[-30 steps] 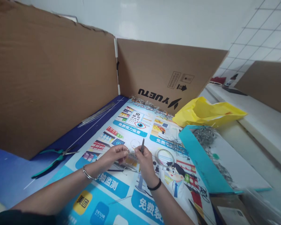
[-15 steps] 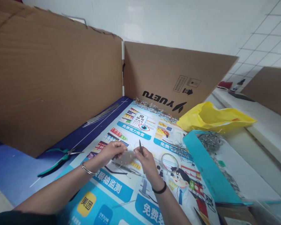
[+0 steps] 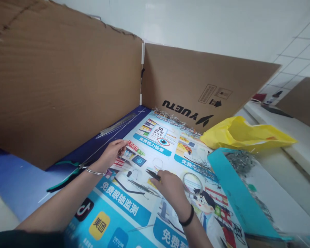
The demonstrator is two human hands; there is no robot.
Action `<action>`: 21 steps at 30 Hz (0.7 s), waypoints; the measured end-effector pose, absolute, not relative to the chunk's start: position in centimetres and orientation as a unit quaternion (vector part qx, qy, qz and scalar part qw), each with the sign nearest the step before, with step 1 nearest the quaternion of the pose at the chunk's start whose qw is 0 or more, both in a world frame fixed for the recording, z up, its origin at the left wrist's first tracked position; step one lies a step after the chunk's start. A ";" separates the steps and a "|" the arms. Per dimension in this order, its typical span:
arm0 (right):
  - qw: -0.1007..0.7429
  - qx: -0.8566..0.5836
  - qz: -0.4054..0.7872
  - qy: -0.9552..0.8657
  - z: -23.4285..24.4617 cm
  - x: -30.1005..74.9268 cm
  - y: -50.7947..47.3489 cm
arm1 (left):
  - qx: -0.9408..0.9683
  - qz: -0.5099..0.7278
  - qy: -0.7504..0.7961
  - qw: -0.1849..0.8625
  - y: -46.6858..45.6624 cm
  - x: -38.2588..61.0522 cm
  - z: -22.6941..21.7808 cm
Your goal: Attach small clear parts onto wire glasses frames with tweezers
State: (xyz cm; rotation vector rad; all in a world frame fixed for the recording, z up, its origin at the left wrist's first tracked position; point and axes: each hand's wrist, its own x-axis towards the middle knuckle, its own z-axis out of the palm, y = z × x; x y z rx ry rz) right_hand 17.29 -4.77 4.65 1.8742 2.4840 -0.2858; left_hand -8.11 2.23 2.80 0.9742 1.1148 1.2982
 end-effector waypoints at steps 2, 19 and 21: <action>0.061 0.581 -0.060 0.809 4.9 16.1 -4.7 | 0.409 0.556 0.471 0.550 2.3 -8.2 2.6; 0.075 0.522 0.071 0.847 4.6 10.8 -4.2 | 0.400 0.589 0.429 0.555 2.3 -8.3 2.3; 0.072 0.509 0.074 0.855 4.5 10.1 -4.1 | 0.399 0.592 0.428 0.554 2.4 -8.2 2.2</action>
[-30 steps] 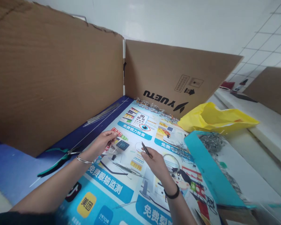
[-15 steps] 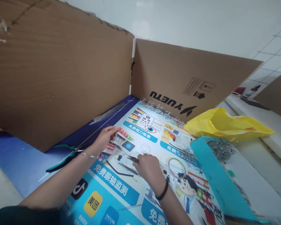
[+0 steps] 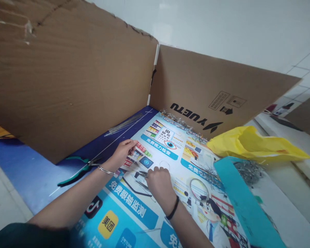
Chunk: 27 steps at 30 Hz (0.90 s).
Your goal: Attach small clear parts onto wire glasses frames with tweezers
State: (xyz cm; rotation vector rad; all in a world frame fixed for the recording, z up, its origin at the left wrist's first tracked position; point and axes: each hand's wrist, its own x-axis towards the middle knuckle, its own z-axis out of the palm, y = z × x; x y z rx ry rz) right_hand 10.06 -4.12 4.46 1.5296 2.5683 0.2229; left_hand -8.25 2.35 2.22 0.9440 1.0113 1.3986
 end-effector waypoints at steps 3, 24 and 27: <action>0.068 0.491 0.080 0.865 4.2 9.0 -4.0 | 0.400 0.594 0.428 0.552 2.4 -8.2 2.1; 0.045 0.460 0.133 0.877 3.6 11.1 -3.5 | 0.430 0.503 0.401 0.634 2.0 -8.2 2.5; 0.030 0.469 0.146 0.871 3.8 12.7 -3.7 | 0.443 0.443 0.382 0.679 1.5 -8.0 2.7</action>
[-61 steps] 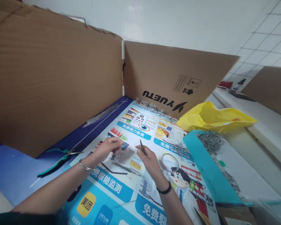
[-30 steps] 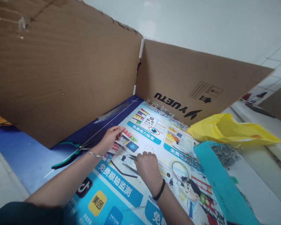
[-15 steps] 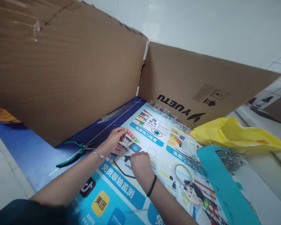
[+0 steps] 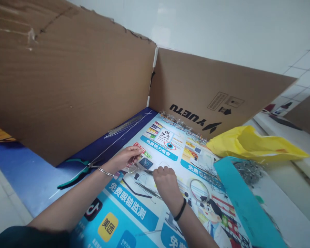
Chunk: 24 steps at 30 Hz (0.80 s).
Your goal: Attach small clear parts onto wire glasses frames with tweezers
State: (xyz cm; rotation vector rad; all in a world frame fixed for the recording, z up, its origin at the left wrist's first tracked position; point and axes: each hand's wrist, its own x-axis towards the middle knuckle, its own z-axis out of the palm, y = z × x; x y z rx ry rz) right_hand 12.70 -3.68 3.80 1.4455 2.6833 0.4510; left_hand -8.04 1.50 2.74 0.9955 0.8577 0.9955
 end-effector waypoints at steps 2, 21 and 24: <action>0.015 0.463 0.168 0.870 3.9 13.6 -3.9 | 0.449 0.405 0.375 0.702 1.2 -7.9 2.8; -0.035 0.342 0.284 0.895 6.4 15.5 -5.2 | 0.557 0.239 0.353 0.713 0.5 -7.3 3.3; -0.036 0.337 0.283 0.897 6.3 15.5 -5.4 | 0.552 0.238 0.354 0.717 0.4 -7.1 3.2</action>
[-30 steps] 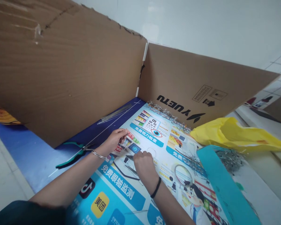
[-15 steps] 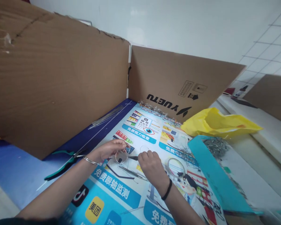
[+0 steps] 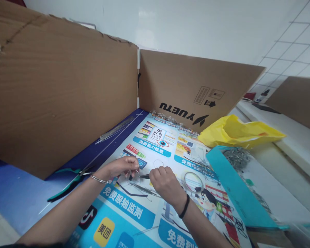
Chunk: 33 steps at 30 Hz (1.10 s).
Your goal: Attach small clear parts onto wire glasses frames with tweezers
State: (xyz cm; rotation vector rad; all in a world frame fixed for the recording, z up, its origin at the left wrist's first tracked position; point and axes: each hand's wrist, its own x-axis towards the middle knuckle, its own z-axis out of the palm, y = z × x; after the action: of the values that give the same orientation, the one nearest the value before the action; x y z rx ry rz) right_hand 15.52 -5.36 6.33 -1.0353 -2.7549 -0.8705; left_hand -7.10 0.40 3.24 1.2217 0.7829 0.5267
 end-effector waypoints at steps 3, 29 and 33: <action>0.037 -0.336 -0.280 -0.899 6.3 15.6 -5.4 | 0.554 0.240 0.354 0.715 0.4 -6.9 3.0; -0.100 -0.495 -0.031 -0.862 5.4 14.6 -5.9 | 0.539 0.323 0.377 0.680 1.2 -7.5 2.5; -0.106 -0.480 -0.031 -0.870 5.2 13.9 -5.7 | 0.533 0.336 0.375 0.680 1.3 -7.6 2.5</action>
State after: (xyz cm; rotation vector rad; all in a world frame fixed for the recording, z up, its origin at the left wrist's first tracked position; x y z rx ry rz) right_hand 13.85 -5.75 5.19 -1.6197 -2.9353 -0.1046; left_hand -7.60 1.26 2.50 1.1978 0.8422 0.7539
